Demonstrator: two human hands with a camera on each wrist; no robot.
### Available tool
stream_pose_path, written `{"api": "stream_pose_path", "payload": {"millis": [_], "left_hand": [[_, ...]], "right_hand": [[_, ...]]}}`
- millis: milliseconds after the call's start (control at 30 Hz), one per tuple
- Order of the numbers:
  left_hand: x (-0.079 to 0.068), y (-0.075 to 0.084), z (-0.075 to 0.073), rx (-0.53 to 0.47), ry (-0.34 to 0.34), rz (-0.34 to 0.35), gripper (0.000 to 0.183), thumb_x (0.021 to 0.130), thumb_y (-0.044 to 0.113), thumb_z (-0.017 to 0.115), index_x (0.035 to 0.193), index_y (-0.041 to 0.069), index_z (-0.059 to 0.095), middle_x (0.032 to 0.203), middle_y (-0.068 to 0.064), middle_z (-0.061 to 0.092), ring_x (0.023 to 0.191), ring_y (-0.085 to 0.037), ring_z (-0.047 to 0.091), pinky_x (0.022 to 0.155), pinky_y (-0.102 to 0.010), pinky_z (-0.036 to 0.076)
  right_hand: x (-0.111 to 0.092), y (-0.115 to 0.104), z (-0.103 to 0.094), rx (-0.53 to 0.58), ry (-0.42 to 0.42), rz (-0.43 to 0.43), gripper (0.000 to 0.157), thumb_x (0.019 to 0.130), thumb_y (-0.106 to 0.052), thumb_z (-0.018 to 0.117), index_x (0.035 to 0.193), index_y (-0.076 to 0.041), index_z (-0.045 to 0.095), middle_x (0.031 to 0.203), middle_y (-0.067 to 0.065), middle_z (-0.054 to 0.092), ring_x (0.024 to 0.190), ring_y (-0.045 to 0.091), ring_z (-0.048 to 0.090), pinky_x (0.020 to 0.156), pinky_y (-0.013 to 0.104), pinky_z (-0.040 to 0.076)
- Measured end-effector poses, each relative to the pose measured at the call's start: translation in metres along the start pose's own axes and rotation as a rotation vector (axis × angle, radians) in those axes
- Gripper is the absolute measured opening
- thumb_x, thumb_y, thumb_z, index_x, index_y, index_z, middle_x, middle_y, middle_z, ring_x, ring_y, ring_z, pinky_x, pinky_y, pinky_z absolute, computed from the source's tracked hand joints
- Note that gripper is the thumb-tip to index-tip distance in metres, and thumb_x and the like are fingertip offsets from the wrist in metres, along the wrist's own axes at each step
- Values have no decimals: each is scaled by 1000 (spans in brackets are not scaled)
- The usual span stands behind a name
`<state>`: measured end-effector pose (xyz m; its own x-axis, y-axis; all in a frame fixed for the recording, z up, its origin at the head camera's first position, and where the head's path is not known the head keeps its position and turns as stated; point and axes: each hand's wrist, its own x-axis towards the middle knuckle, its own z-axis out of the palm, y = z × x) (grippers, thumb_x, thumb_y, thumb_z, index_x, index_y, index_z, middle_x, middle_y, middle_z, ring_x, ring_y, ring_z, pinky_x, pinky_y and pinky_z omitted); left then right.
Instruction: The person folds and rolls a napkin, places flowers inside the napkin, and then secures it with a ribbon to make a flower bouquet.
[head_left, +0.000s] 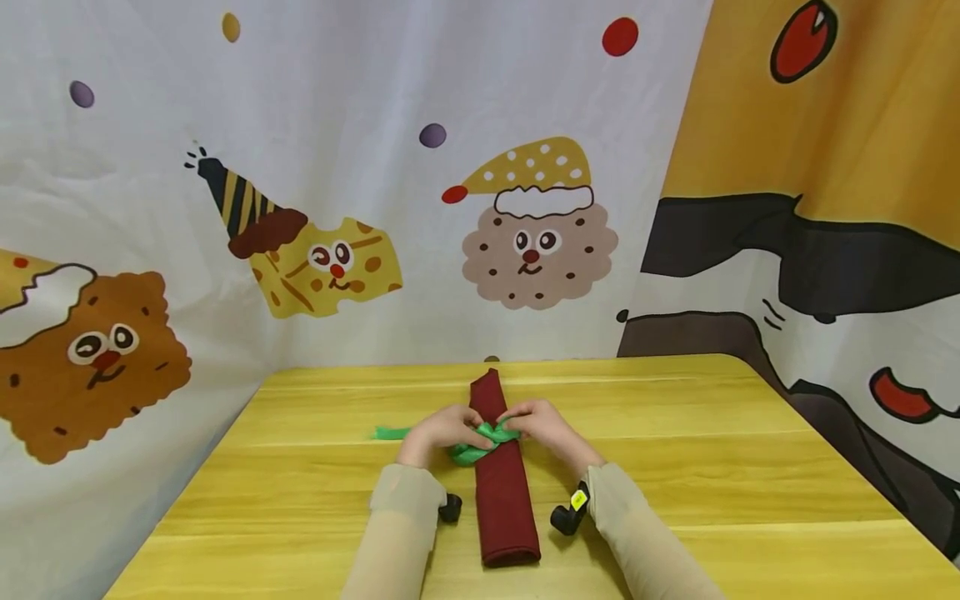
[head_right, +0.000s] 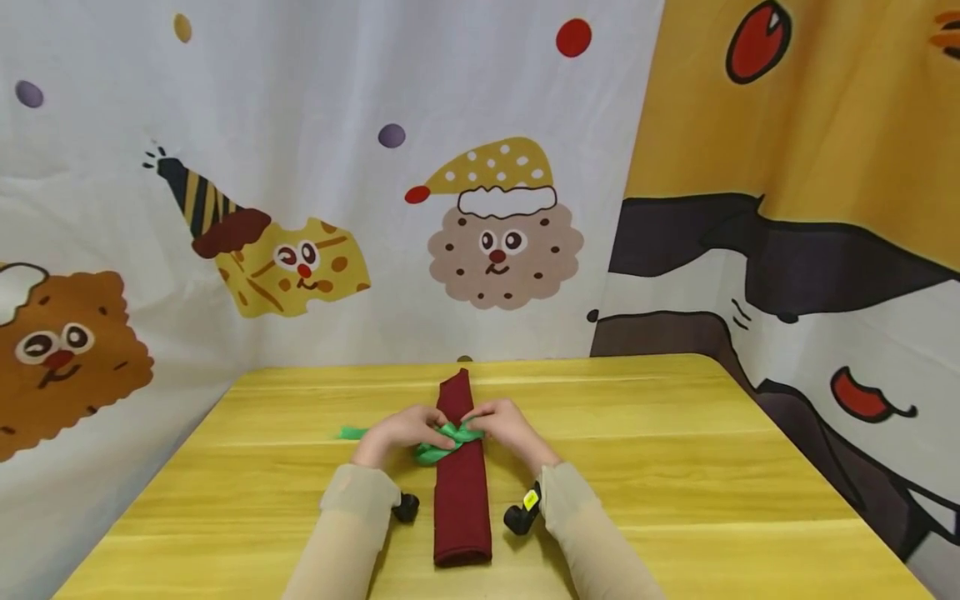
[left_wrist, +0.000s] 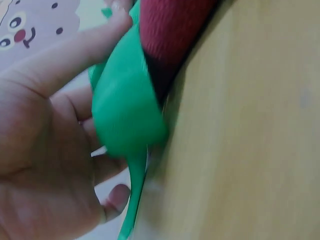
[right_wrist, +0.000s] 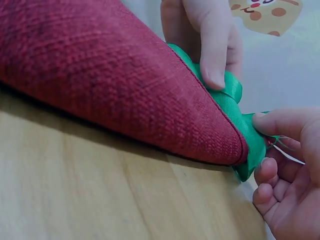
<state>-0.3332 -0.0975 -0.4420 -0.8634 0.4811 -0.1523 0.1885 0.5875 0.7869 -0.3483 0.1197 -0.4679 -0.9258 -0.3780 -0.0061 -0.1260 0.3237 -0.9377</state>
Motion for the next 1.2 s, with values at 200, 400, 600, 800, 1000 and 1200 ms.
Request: {"api": "stream_pose_path", "payload": {"millis": [200, 400, 600, 800, 1000, 1200], "left_hand": [[-4, -10, -7, -14, -30, 30, 35, 86, 16, 68, 117, 1, 65, 113, -6, 63, 96, -17, 54, 84, -35, 46], [-10, -13, -10, -54, -33, 24, 38, 86, 11, 59, 123, 1, 63, 123, -9, 61, 106, -22, 54, 90, -42, 45], [-13, -15, -12, -60, -18, 15, 41, 84, 3, 54, 124, 2, 64, 126, -11, 60, 111, -24, 53, 91, -42, 44], [-11, -14, -15, -84, -12, 26, 41, 83, -5, 53, 122, -2, 63, 125, -13, 61, 115, -28, 52, 90, -40, 45], [-9, -12, -12, -48, 14, 5, 31, 89, -3, 56, 119, -2, 65, 124, -12, 62, 116, -30, 54, 91, -42, 46], [-9, -11, -11, -37, 20, 5, 26, 91, 0, 58, 116, 0, 67, 120, -10, 64, 109, -25, 55, 89, -39, 46]], "right_hand": [[0, 3, -3, 71, 36, 30, 20, 89, -9, 67, 103, 4, 72, 78, 2, 65, 58, 12, 47, 56, 25, 42], [1, 7, -6, 132, 64, 24, 23, 87, -6, 66, 104, 8, 70, 80, 5, 67, 58, 11, 50, 54, 23, 42], [2, 11, -11, 183, 99, 87, 22, 88, -6, 65, 105, 6, 70, 73, 5, 61, 59, 13, 51, 53, 24, 43], [7, 10, -18, 226, 152, 117, 24, 87, -6, 65, 107, 6, 70, 74, 7, 62, 55, 13, 52, 50, 23, 42], [5, 13, -25, 252, 126, 151, 28, 85, -3, 66, 111, 8, 68, 74, 7, 66, 55, 11, 55, 50, 22, 44], [-4, 14, -35, 254, 81, 130, 25, 87, -6, 67, 109, 6, 69, 76, 7, 67, 59, 11, 59, 54, 22, 49]]}}
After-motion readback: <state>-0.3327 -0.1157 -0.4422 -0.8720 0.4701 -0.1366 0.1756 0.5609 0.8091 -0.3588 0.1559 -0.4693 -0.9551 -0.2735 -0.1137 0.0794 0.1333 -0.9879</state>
